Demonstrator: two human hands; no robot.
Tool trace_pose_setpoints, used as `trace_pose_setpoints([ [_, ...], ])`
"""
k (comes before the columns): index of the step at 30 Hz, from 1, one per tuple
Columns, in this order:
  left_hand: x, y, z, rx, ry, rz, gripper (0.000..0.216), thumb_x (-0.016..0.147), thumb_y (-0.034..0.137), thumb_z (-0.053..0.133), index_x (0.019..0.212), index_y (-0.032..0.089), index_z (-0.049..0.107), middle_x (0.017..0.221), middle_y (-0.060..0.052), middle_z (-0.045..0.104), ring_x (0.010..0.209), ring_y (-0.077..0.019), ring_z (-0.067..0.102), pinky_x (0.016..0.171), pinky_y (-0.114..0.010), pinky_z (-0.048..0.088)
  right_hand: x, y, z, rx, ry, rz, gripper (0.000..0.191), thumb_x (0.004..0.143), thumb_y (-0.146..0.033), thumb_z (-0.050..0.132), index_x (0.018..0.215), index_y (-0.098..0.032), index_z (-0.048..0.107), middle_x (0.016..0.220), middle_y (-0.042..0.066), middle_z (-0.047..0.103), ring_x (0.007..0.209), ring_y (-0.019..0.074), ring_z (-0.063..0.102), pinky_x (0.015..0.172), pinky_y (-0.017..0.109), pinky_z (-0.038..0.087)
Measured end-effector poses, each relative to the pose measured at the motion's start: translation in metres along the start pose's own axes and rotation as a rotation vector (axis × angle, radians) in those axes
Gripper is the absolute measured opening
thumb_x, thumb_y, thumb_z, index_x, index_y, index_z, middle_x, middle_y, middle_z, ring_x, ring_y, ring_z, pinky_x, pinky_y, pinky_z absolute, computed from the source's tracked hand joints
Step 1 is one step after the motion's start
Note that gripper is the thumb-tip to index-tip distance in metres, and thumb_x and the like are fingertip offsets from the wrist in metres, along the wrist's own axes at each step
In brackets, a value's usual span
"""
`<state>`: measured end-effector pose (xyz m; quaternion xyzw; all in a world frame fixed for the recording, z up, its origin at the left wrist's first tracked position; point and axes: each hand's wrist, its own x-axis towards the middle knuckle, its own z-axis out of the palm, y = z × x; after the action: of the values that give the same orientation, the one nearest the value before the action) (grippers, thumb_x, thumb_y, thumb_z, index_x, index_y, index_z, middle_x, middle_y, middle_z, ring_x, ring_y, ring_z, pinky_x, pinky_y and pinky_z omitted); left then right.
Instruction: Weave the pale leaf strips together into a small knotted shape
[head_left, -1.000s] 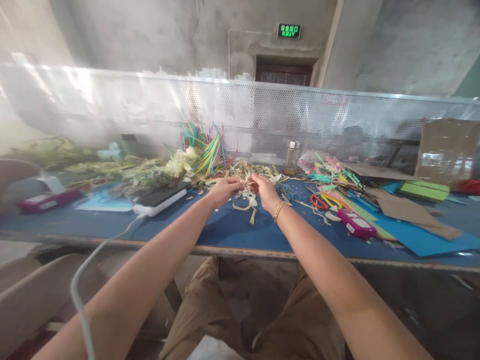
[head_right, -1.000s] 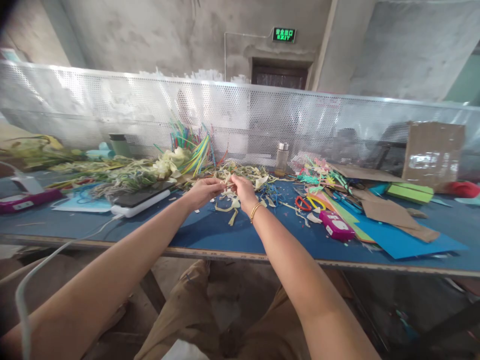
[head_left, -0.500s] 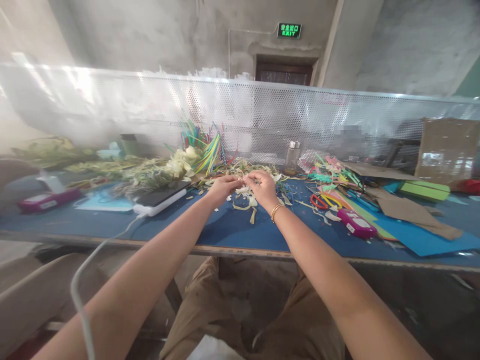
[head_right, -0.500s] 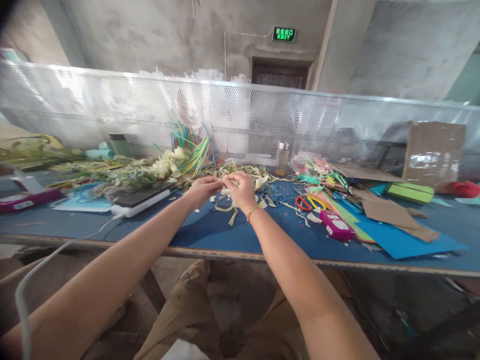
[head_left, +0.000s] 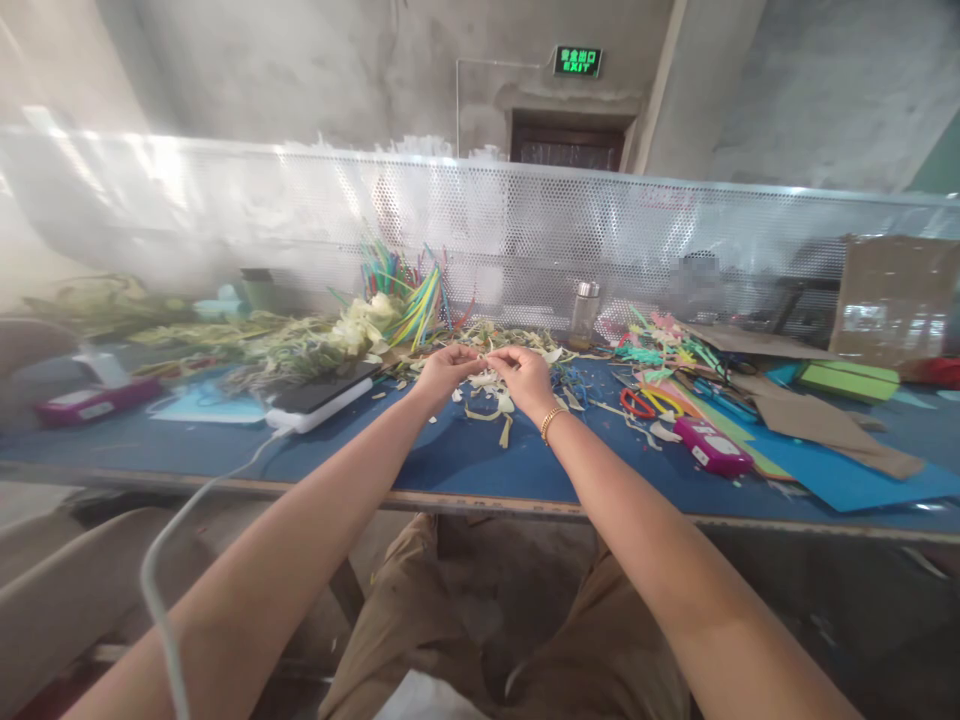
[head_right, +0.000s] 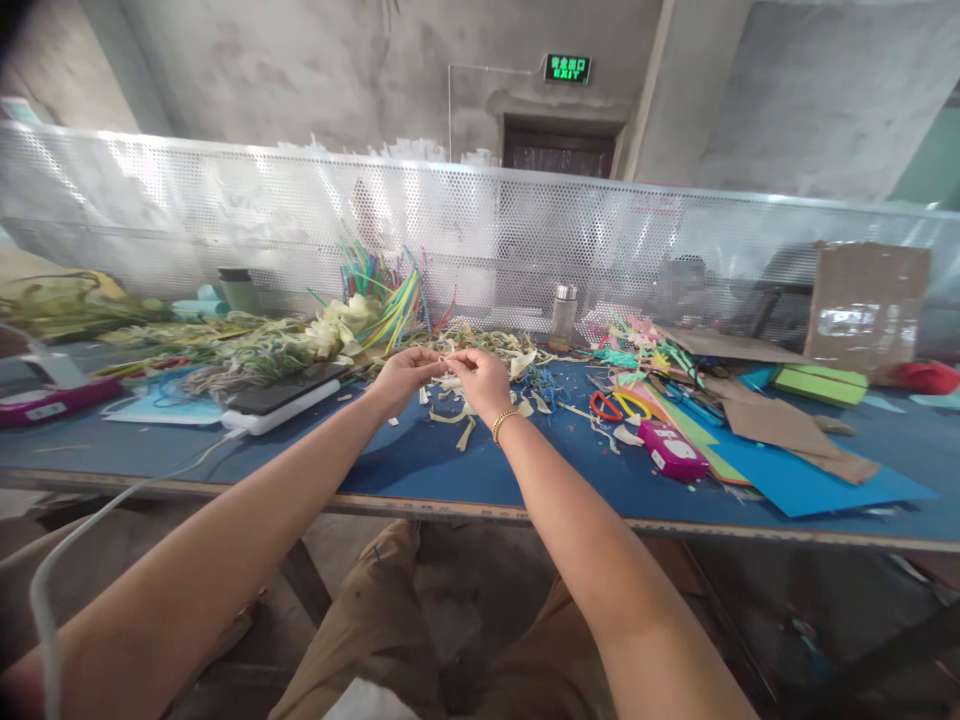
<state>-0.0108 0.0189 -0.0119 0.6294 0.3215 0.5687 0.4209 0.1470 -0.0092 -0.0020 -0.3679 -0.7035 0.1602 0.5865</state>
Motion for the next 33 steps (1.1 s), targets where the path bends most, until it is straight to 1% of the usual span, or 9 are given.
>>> trace_pose_setpoints([
  [5,0.000,0.001,0.001,0.099,0.011,0.059,0.038,0.053,0.038,0.079,0.078,0.014,0.063,0.075,-0.003,0.066,0.070,-0.0140,0.058,0.071,-0.028,0.044,0.000,0.004,0.001,-0.037,-0.029,0.038,0.011,0.076,-0.031,0.061,0.078,-0.022,0.068,0.079,0.002,0.068,0.072,0.0162,0.062,0.070,0.030,0.047],
  [8,0.000,0.002,0.002,0.217,0.013,0.100,0.037,0.054,0.039,0.078,0.077,0.015,0.064,0.075,-0.003,0.065,0.071,-0.0152,0.058,0.071,-0.028,0.044,0.000,0.008,0.002,-0.082,-0.047,0.068,0.010,0.074,-0.030,0.063,0.079,-0.022,0.065,0.078,0.002,0.068,0.072,0.0159,0.062,0.070,0.030,0.047],
  [10,-0.002,0.004,0.002,0.323,0.015,0.142,0.034,0.056,0.040,0.077,0.077,0.016,0.065,0.076,-0.003,0.065,0.071,-0.0163,0.058,0.070,-0.028,0.043,0.000,0.012,0.002,-0.122,-0.043,0.098,0.013,0.072,-0.030,0.065,0.081,-0.021,0.063,0.076,0.002,0.067,0.069,0.0158,0.062,0.069,0.030,0.047],
  [14,-0.005,0.007,0.002,0.472,0.007,0.225,0.030,0.060,0.038,0.075,0.079,0.018,0.064,0.081,-0.004,0.067,0.079,-0.0199,0.061,0.073,-0.029,0.043,0.000,0.017,0.002,-0.168,-0.036,0.139,0.018,0.070,-0.029,0.067,0.085,-0.021,0.060,0.073,0.001,0.066,0.067,0.0159,0.061,0.067,0.030,0.046],
  [19,-0.009,0.011,0.003,0.622,0.029,0.261,0.028,0.065,0.032,0.072,0.088,0.021,0.061,0.081,-0.004,0.067,0.081,-0.0216,0.063,0.074,-0.030,0.042,-0.001,0.017,0.001,-0.189,-0.028,0.125,0.017,0.071,-0.028,0.066,0.086,-0.022,0.061,0.075,0.002,0.068,0.071,0.0170,0.062,0.068,0.030,0.045],
  [23,-0.011,0.014,0.006,0.661,0.017,0.265,0.027,0.064,0.032,0.072,0.087,0.023,0.060,0.080,-0.004,0.067,0.083,-0.0233,0.063,0.074,-0.031,0.041,-0.002,0.014,0.001,-0.196,-0.039,0.101,0.013,0.073,-0.029,0.066,0.084,-0.023,0.065,0.076,0.002,0.069,0.071,0.0177,0.063,0.069,0.031,0.045],
  [27,-0.012,0.016,0.006,0.722,-0.019,0.283,0.026,0.067,0.032,0.071,0.088,0.024,0.059,0.080,-0.004,0.067,0.083,-0.0240,0.063,0.074,-0.030,0.040,-0.003,0.014,0.001,-0.210,-0.064,0.084,0.010,0.074,-0.028,0.065,0.084,-0.024,0.068,0.077,0.002,0.070,0.075,0.0187,0.064,0.074,0.033,0.045],
  [30,-0.012,0.017,0.006,0.853,-0.053,0.358,0.024,0.071,0.031,0.067,0.093,0.023,0.059,0.083,-0.006,0.067,0.085,-0.0249,0.061,0.077,-0.032,0.039,-0.003,0.014,0.001,-0.275,-0.080,0.084,0.009,0.074,-0.027,0.064,0.081,-0.024,0.069,0.078,0.003,0.070,0.075,0.0193,0.063,0.073,0.033,0.044],
  [33,-0.013,0.018,0.008,1.000,-0.082,0.440,0.022,0.074,0.027,0.062,0.096,0.023,0.059,0.084,-0.008,0.066,0.090,-0.0258,0.059,0.079,-0.033,0.038,-0.004,0.012,0.001,-0.336,-0.085,0.071,0.007,0.074,-0.027,0.062,0.078,-0.024,0.068,0.074,0.002,0.069,0.069,0.0180,0.061,0.068,0.031,0.042],
])
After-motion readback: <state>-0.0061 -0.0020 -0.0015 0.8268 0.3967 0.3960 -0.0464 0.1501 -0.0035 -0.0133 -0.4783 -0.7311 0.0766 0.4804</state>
